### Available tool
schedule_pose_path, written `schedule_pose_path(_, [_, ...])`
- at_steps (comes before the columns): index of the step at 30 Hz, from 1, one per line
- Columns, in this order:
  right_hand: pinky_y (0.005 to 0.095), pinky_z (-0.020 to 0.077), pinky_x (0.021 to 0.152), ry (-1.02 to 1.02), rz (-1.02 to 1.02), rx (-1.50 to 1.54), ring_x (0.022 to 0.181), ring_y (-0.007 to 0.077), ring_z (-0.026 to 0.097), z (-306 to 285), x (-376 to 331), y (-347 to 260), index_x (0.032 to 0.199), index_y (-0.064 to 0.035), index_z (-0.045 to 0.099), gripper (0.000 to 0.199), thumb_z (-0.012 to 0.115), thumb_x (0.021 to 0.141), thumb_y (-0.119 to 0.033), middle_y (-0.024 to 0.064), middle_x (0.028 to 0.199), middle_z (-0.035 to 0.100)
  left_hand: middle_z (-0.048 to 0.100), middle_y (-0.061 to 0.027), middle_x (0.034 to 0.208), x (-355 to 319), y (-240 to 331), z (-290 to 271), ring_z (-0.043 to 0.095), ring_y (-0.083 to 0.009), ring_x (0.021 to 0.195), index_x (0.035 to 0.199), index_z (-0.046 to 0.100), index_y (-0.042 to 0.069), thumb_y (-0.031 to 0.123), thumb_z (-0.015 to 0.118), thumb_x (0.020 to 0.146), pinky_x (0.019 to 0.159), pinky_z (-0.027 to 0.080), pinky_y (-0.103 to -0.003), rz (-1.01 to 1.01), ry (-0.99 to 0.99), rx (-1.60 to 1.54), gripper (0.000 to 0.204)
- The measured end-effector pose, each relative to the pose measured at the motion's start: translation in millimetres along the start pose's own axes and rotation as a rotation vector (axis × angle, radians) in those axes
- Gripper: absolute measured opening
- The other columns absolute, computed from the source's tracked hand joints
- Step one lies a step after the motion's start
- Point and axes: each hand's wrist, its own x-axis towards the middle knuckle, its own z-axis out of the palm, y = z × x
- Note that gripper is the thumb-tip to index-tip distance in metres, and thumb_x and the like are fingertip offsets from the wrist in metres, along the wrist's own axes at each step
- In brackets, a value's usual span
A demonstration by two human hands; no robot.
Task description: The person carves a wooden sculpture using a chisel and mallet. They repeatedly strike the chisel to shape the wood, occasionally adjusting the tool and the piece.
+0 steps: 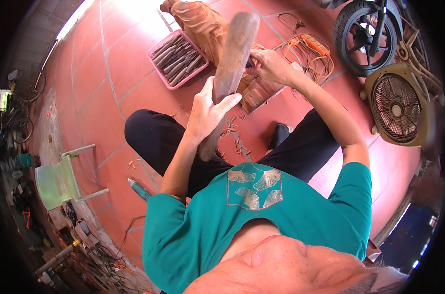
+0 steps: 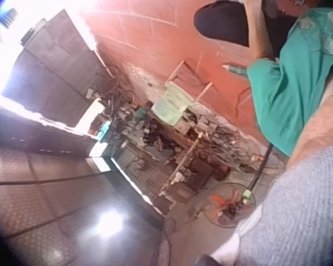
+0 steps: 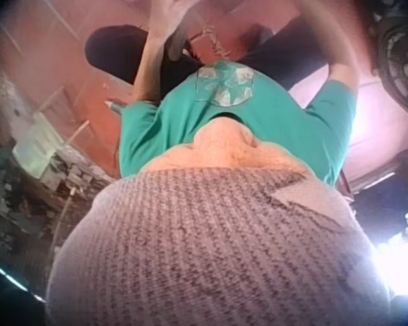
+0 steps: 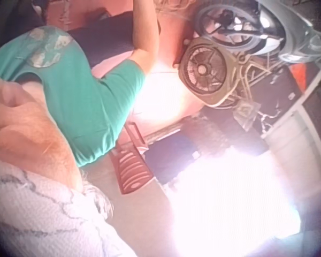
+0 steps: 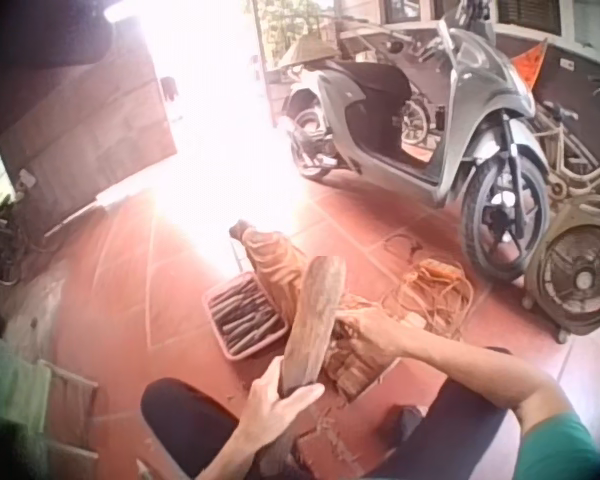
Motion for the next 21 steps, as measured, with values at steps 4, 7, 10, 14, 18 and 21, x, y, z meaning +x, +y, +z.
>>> schedule_pose_path(4, [0.0494, 0.0504, 0.075, -0.063, 0.083, -0.018, 0.089, 0.0400, 0.066, -6, 0, -14, 0.105, -0.0036, 0.058, 0.037, 0.075, 0.085, -0.029, 0.0190, 0.090, 0.067, 0.065, -0.0037, 0.097, -11, 14, 5, 0.059, -0.0100, 0.081, 0.124, 0.053, -0.001, 0.012, 0.074, 0.091, 0.072, 0.051, -0.028, 0.095, 0.283, -0.066, 0.042])
schedule_pose_path(7, [0.0484, 0.0501, 0.075, -0.046, 0.053, 0.037, 0.086, 0.0399, 0.066, -5, 1, -10, 0.105, -0.0033, 0.058, 0.036, 0.075, 0.086, -0.029, 0.0194, 0.088, 0.066, 0.066, -0.0054, 0.094, -14, 5, 7, 0.061, -0.0118, 0.078, 0.122, 0.054, -0.001, 0.016, 0.074, 0.091, 0.071, 0.051, -0.030, 0.037, 0.274, -0.060, 0.041])
schedule_pose_path(10, [0.0453, 0.0513, 0.073, -0.060, 0.126, 0.106, 0.079, 0.0337, 0.068, -6, -2, -3, 0.107, -0.0036, 0.060, 0.035, 0.075, 0.088, -0.029, 0.0168, 0.084, 0.067, 0.067, -0.0097, 0.093, -12, -4, 1, 0.059, -0.0118, 0.080, 0.119, 0.057, 0.000, 0.022, 0.074, 0.091, 0.075, 0.050, -0.032, -0.160, 0.057, 0.181, 0.040])
schedule_pose_path(14, [0.0376, 0.0539, 0.068, 0.010, 0.306, 0.233, 0.072, 0.0193, 0.068, -15, -5, -1, 0.111, -0.0008, 0.064, 0.040, 0.077, 0.090, -0.032, 0.0120, 0.081, 0.067, 0.064, -0.0039, 0.095, -14, -12, -6, 0.056, -0.0092, 0.086, 0.118, 0.059, 0.000, 0.020, 0.073, 0.092, 0.078, 0.048, -0.028, -0.070, 0.113, -0.141, 0.035])
schedule_pose_path(18, [0.0375, 0.0554, 0.070, 0.024, 0.357, 0.362, 0.074, 0.0198, 0.068, -15, -7, 1, 0.113, 0.0000, 0.064, 0.042, 0.077, 0.090, -0.033, 0.0123, 0.089, 0.070, 0.063, -0.0024, 0.097, -15, -20, -5, 0.055, -0.0089, 0.088, 0.117, 0.059, 0.000, 0.018, 0.072, 0.093, 0.080, 0.047, -0.027, -0.088, 0.194, -0.162, 0.032])
schedule_pose_path(21, [0.0382, 0.0549, 0.070, -0.025, 0.272, 0.177, 0.073, 0.0211, 0.068, -16, 0, -24, 0.119, -0.0022, 0.062, 0.045, 0.076, 0.090, -0.034, 0.0113, 0.086, 0.068, 0.062, -0.0026, 0.097, -18, -18, -2, 0.056, -0.0088, 0.087, 0.116, 0.060, 0.000, 0.017, 0.072, 0.092, 0.080, 0.047, -0.026, -0.069, 0.211, -0.172, 0.032])
